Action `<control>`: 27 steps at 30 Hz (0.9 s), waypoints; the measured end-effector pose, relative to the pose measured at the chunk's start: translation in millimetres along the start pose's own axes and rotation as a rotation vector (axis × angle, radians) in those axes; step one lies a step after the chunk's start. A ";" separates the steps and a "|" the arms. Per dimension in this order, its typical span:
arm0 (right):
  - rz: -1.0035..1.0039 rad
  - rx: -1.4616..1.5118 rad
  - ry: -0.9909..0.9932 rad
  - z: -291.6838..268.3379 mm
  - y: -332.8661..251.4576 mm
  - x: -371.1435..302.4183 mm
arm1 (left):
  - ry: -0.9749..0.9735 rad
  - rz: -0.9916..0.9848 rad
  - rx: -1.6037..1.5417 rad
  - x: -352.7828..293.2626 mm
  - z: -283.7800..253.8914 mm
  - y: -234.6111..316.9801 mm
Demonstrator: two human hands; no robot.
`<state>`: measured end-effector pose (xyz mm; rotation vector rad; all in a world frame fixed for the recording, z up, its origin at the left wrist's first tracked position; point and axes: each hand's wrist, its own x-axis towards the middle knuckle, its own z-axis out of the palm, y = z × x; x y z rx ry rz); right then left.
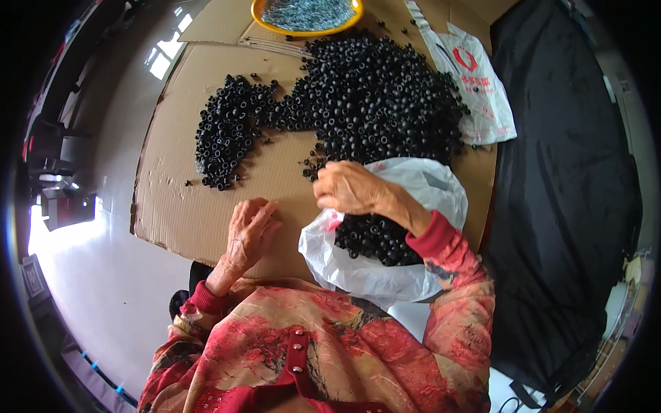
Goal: Sort and inspect small black circular plastic or rubber components on a cardboard surface.
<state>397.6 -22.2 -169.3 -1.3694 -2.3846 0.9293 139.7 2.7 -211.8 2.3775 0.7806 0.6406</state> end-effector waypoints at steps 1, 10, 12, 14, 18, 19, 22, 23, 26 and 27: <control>-0.014 -0.051 0.021 6.5 0.1 -3.5 | 0.019 -0.012 0.006 -0.3 4.2 -3.9; 0.055 -0.052 0.035 0.3 -10.7 -11.9 | 0.090 0.137 -0.039 51.8 34.2 -21.9; 0.055 0.011 0.068 -7.0 -8.5 -11.5 | 0.109 0.143 -0.067 59.1 35.9 -18.2; 0.048 -0.003 0.099 -22.7 -8.1 -8.0 | 0.091 0.134 -0.114 64.2 35.5 -14.4; 0.098 -0.141 0.265 -36.1 8.1 22.3 | 0.105 0.122 -0.214 67.7 38.6 -17.5; 0.071 -0.222 0.317 -36.5 15.8 33.8 | 0.105 0.119 -0.235 67.9 38.0 -18.2; 0.073 -0.354 0.340 -40.0 21.3 66.7 | 0.111 0.120 -0.270 67.8 35.3 -20.4; 0.071 -0.426 0.351 -38.9 22.8 77.4 | 0.110 0.134 -0.275 67.6 35.8 -20.9; 0.120 -0.558 0.293 -31.1 27.5 90.4 | 0.096 0.144 -0.310 69.3 37.6 -22.6; 0.160 -0.599 0.238 -25.8 28.7 93.2 | 0.097 0.144 -0.326 68.1 38.2 -24.7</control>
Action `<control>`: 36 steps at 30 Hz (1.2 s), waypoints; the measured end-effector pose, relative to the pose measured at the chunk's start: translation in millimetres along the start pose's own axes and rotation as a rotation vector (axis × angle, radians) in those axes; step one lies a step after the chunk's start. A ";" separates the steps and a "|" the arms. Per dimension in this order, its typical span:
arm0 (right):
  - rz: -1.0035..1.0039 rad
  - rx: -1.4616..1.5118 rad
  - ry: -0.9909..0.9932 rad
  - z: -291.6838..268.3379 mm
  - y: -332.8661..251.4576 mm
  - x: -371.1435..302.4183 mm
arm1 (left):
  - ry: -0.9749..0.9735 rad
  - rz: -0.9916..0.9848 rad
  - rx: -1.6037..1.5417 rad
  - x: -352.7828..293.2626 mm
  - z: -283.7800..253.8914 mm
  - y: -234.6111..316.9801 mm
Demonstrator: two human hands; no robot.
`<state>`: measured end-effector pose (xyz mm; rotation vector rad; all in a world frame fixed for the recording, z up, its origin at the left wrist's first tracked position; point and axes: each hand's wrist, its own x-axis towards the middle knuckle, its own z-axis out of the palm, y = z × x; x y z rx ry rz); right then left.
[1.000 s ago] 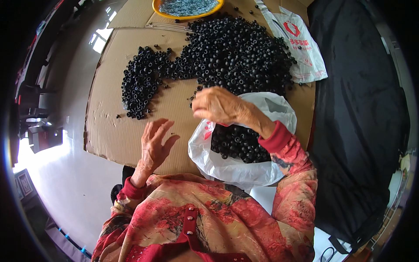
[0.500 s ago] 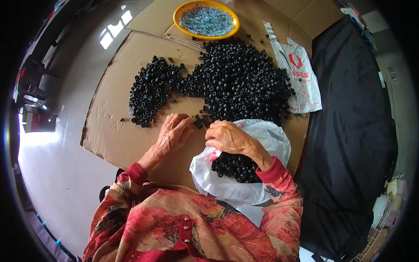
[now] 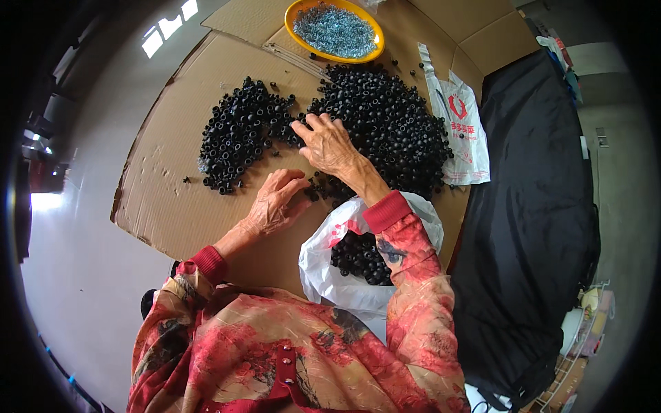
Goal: Sort and inspect small black circular plastic or rubber components on a cardboard surface.
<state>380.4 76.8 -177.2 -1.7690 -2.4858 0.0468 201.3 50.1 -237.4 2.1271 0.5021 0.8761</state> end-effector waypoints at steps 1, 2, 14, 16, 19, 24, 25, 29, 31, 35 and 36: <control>-0.008 0.024 0.006 3.2 -1.4 -0.6 | -0.001 -0.007 0.006 -1.1 0.9 -1.9; 0.004 0.017 -0.007 2.5 0.4 -2.8 | -0.005 -0.013 0.010 -1.6 1.9 -3.6; -0.112 0.055 -0.212 -13.4 11.1 -17.2 | -0.070 0.033 0.097 -1.7 6.8 -1.4; -0.152 -0.027 -0.184 -10.1 14.6 -22.1 | -0.025 0.070 0.093 -0.7 9.7 -2.7; -0.144 -0.063 -0.170 -10.7 22.7 -29.8 | -0.020 0.095 0.110 -4.6 7.0 -4.1; -0.051 -0.046 -0.212 -15.2 26.7 -37.2 | 0.028 0.122 0.323 -0.3 5.9 2.5; -0.058 -0.015 -0.141 -14.6 24.5 -36.6 | 0.008 0.132 0.387 3.0 7.3 3.7; -0.208 -0.044 0.154 10.5 20.9 -29.0 | -0.002 0.052 0.563 11.2 9.4 -0.9; -0.207 -0.097 0.195 13.4 24.5 -26.1 | 0.033 -0.002 0.577 11.4 3.2 -4.0; -0.089 -0.016 -0.001 8.6 38.3 -35.8 | 0.092 -0.089 0.615 9.2 -0.2 -7.9; -0.099 -0.013 0.089 6.4 38.4 -36.4 | 0.105 -0.072 0.639 10.5 -1.3 -7.2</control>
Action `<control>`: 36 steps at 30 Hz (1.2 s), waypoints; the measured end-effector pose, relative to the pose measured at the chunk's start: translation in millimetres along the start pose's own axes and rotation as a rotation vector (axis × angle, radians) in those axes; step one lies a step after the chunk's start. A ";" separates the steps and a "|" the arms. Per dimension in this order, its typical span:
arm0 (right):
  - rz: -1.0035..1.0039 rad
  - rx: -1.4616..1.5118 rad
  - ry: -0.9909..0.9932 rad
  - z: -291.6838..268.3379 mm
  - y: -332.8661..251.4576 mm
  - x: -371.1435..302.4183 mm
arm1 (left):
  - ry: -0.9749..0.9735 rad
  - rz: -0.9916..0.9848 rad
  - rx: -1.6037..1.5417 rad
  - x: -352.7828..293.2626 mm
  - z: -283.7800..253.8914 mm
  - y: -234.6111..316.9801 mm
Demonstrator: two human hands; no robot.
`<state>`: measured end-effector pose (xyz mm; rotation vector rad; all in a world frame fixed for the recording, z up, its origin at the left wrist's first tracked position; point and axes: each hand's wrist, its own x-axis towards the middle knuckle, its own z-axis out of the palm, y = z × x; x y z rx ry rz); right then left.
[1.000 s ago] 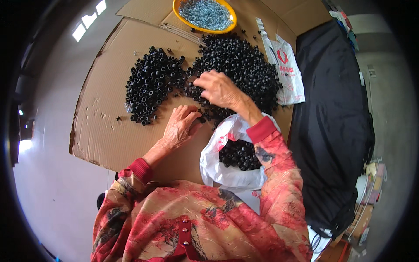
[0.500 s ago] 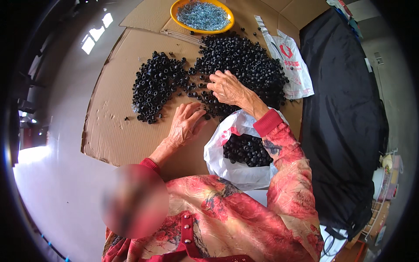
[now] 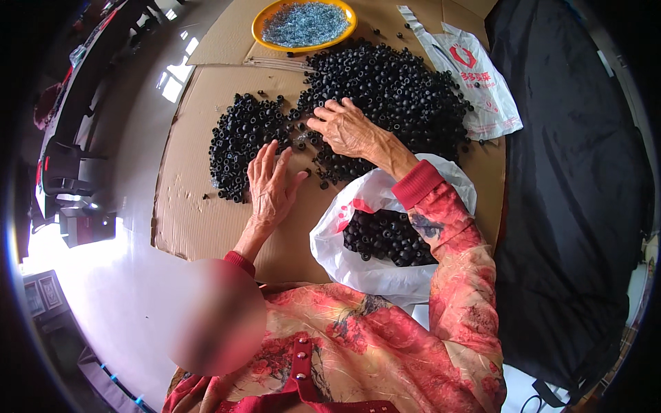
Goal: Sort and inspect small black circular plastic or rubber components on a cardboard surface.
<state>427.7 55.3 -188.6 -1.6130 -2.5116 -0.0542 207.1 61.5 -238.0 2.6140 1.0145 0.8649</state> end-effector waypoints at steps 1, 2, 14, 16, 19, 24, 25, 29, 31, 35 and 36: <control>0.013 -0.075 -0.040 -3.5 -6.3 -0.6 | -0.011 0.007 -0.003 1.5 -0.1 2.2; 0.017 -0.071 -0.045 -1.1 -8.9 -2.0 | -0.017 0.006 -0.007 5.0 0.7 3.4; 0.049 0.102 0.044 -3.6 -5.5 -0.8 | 0.019 0.049 -0.079 -16.8 -19.3 -2.7; 0.047 0.107 0.053 -0.9 -7.5 -1.9 | 0.050 0.004 -0.142 -24.2 -22.8 -0.8; 0.059 0.210 0.101 -1.0 -12.7 -2.7 | 0.078 -0.014 -0.135 -34.1 -28.9 4.5; -0.031 0.226 0.099 -2.3 -26.7 -6.7 | 0.071 -0.027 -0.158 -34.6 -24.2 10.9; 0.001 0.228 0.059 -2.4 -26.4 -7.5 | 0.076 -0.018 -0.172 -30.5 -20.4 14.2; 0.050 0.190 0.077 -0.1 -24.1 -6.8 | 0.075 -0.032 -0.155 -14.2 -4.6 23.2; 0.023 0.198 0.135 2.1 -26.0 -6.2 | 0.077 -0.058 -0.136 -9.0 7.6 22.6; -0.064 0.133 0.020 1.6 -30.7 -5.4 | 0.049 -0.063 -0.136 -8.7 8.9 19.3; -0.070 0.130 0.021 1.2 -28.4 -5.7 | 0.057 -0.058 -0.150 -9.4 9.3 19.9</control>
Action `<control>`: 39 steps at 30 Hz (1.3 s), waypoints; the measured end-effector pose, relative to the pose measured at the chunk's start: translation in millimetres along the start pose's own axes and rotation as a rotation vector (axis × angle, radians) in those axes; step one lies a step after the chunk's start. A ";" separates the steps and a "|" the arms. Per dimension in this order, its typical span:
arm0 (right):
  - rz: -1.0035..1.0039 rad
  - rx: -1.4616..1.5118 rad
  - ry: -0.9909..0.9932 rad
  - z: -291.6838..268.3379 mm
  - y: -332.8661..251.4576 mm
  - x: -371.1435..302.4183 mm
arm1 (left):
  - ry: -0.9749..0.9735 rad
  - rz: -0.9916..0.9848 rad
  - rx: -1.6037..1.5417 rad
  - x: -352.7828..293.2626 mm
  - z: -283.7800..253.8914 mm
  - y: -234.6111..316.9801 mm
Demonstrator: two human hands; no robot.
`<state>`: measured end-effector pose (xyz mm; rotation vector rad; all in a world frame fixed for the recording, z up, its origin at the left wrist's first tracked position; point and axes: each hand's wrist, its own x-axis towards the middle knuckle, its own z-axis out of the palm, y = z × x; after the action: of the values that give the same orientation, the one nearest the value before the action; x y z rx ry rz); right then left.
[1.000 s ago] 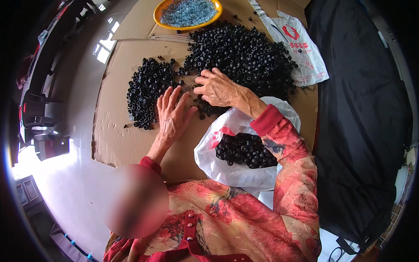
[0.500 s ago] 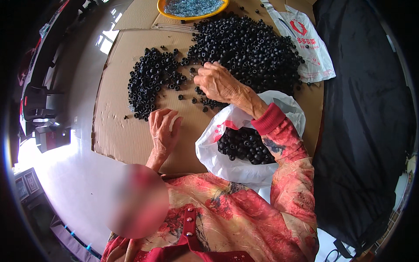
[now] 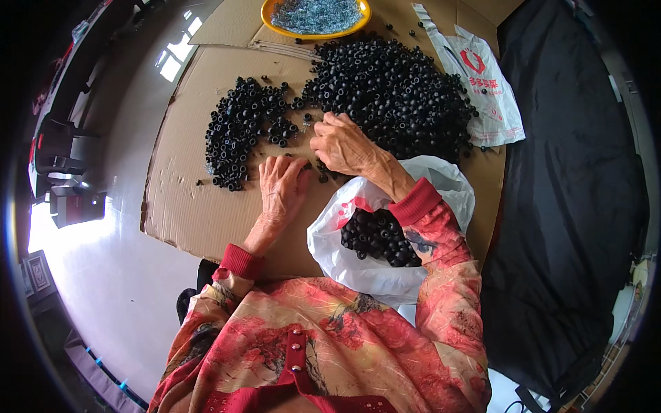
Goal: Sort and inspect small black circular plastic or rubber components on a cardboard surface.
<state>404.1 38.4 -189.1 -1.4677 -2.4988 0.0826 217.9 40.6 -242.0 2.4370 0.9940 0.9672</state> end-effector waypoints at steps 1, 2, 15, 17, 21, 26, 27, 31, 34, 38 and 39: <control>0.025 0.037 0.026 0.3 2.6 -0.1 | 0.008 0.005 -0.014 -0.6 -0.3 0.3; 0.050 0.074 0.053 0.6 4.1 1.1 | 0.013 0.002 -0.011 -0.6 -1.6 0.4; 0.045 -0.111 0.125 24.2 12.8 30.2 | -0.041 -0.725 -1.948 14.7 -44.0 2.5; 0.030 -0.112 0.146 23.9 11.1 29.3 | -0.028 -0.730 -2.040 16.5 -43.9 2.3; 0.025 -0.110 0.152 21.3 8.9 27.6 | -0.041 -0.718 -2.182 16.0 -42.3 4.6; 0.053 -0.020 0.122 -7.3 0.0 23.8 | -0.058 -0.720 -2.153 17.9 -44.1 4.2; 0.070 0.169 0.204 -23.7 -5.5 23.5 | -0.051 -0.725 -2.133 18.1 -45.3 5.7; 0.042 0.501 0.319 -55.7 -33.2 29.3 | -0.066 -0.703 -2.148 19.5 -44.5 5.3; -0.014 0.540 0.316 -58.0 -40.5 26.8 | -0.086 -0.698 -2.097 22.1 -46.2 11.8; -0.067 0.499 0.305 -56.7 -40.2 21.9 | -0.128 -0.667 -1.911 24.1 -47.2 10.9; -0.051 0.574 0.322 -56.7 -41.2 21.4 | -0.127 -0.637 -1.872 24.7 -49.9 11.5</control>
<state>372.4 32.5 -123.3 -1.0779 -2.0184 0.4712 201.5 52.7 -188.9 0.5442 0.3002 0.7746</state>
